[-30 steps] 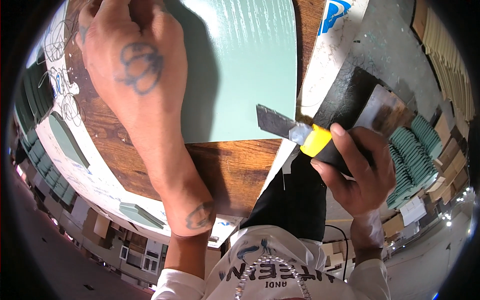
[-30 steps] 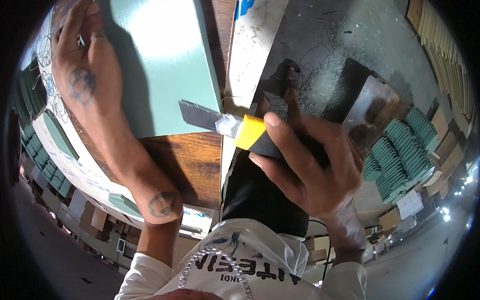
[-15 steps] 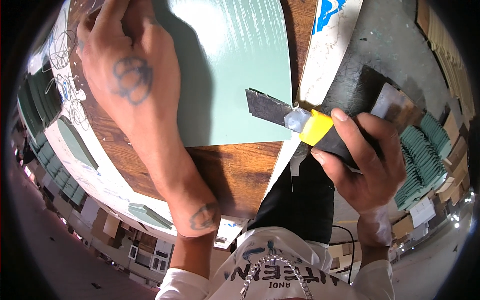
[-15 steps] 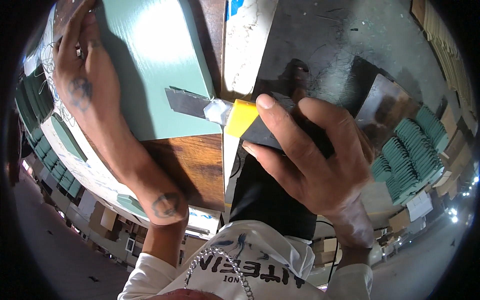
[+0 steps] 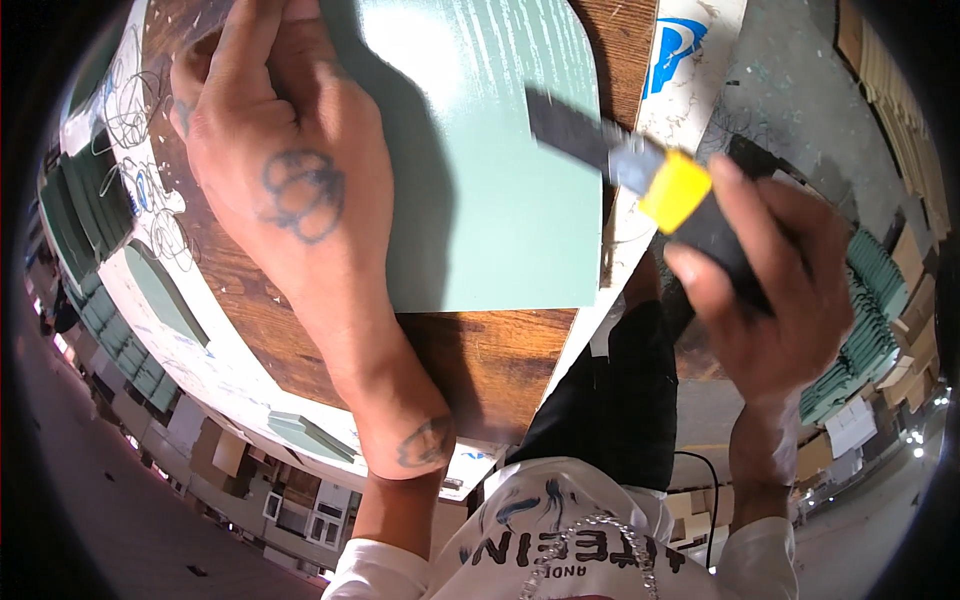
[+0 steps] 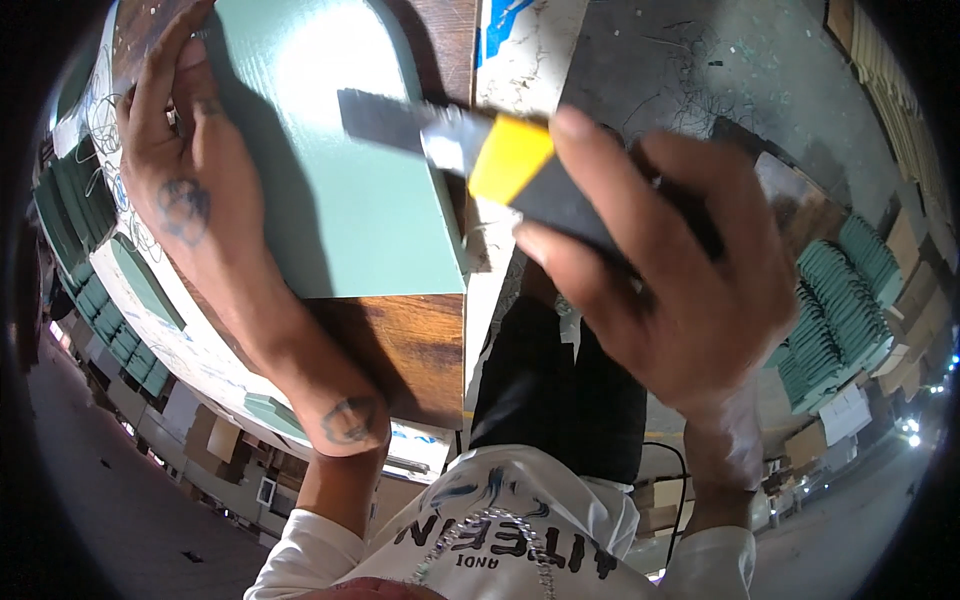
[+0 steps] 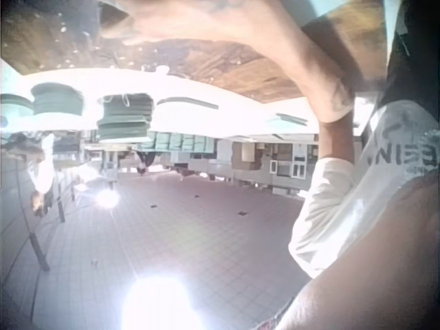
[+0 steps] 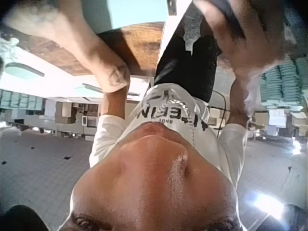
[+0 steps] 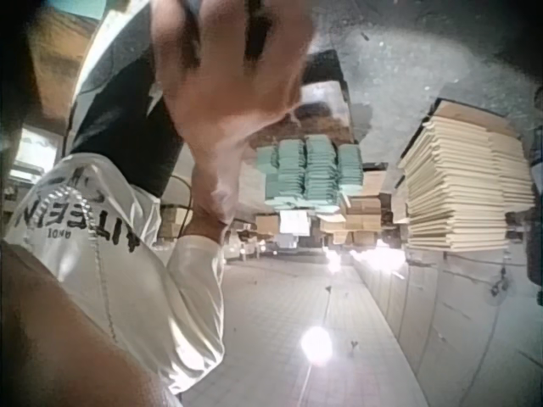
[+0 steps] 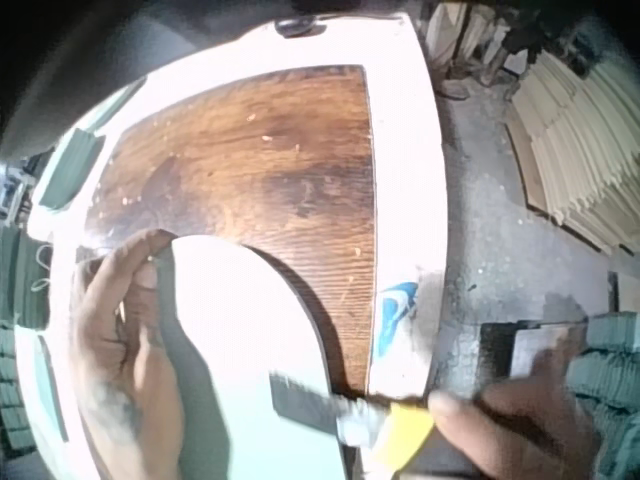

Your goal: Trimming the edges of green foam pieces using a yellow utility knife on a wooden cutting board.

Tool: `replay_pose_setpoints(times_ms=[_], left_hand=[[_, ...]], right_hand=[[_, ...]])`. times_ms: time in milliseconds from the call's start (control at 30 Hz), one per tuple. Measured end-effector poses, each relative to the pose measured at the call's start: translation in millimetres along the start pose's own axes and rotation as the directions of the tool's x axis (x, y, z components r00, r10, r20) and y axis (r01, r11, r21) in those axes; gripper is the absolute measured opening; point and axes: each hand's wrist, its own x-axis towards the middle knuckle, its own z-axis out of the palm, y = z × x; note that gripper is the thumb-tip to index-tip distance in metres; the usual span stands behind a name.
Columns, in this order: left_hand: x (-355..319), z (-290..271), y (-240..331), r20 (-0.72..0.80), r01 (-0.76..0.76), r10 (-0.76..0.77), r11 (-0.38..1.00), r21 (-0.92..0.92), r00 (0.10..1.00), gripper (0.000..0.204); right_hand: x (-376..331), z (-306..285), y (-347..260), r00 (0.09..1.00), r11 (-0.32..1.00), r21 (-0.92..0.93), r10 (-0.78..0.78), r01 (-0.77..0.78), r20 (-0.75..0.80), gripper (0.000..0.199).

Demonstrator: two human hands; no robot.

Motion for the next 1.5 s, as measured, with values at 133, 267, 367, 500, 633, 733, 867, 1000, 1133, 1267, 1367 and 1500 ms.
replay_pose_setpoints(times_ms=[133,267,367,500,633,733,867,1000,1133,1267,1367,1500], left_hand=[[-2,8,-5,-0.049,-0.05,0.052,0.998,0.042,0.997,0.024],[-1,9,-5,-0.063,-0.061,0.065,0.997,0.056,0.996,0.025],[-3,10,-7,-0.065,-0.064,0.068,0.996,0.061,0.996,0.025],[-2,11,-7,-0.073,-0.075,0.08,0.994,0.078,0.994,0.025],[-4,12,-7,-0.072,-0.091,0.097,0.993,0.076,0.993,0.025],[0,17,0,-0.141,-0.156,0.189,0.964,0.217,0.972,0.016],[-3,7,-20,-0.064,-0.163,0.164,0.986,0.021,0.984,0.046],[-5,-7,-57,0.155,-0.204,0.264,0.925,-0.321,0.952,0.08],[-18,-41,-41,0.428,-0.439,0.451,0.889,-0.134,0.783,0.151],[-21,-43,-31,0.495,-0.372,0.315,0.928,0.018,0.81,0.161],[-17,-44,-19,0.541,-0.38,0.307,0.924,0.026,0.783,0.163],[-16,-43,-26,0.54,-0.419,0.385,0.906,-0.065,0.749,0.162]], right_hand=[[-36,-11,-17,0.993,0.997,-0.034,0.066,-0.063,0.101,0.05],[-40,-15,-20,0.994,0.999,0.004,0.047,-0.048,0.104,0.049],[-28,-11,-18,0.993,0.999,0.01,0.049,-0.051,0.109,0.047],[-19,-11,-16,0.994,0.998,-0.019,0.059,-0.057,0.093,0.047],[-28,-13,-18,0.991,0.999,-0.017,0.033,-0.031,0.126,0.048],[-37,-12,-16,0.996,1.0,0.018,0.014,-0.016,0.086,0.048],[-28,-11,-21,0.995,0.998,-0.049,0.038,-0.034,0.095,0.047],[-26,-10,-15,0.993,0.999,-0.022,0.044,-0.042,0.109,0.046],[-25,-8,-10,0.999,1.0,-0.015,-0.006,0.007,0.049,0.044],[-27,-9,-12,0.995,0.999,-0.003,-0.032,0.032,0.09,0.043],[-31,-15,-8,0.995,1.0,0.008,-0.023,0.022,0.099,0.042],[-30,-14,-7,0.994,0.998,0.067,-0.017,0.009,0.11,0.041]])
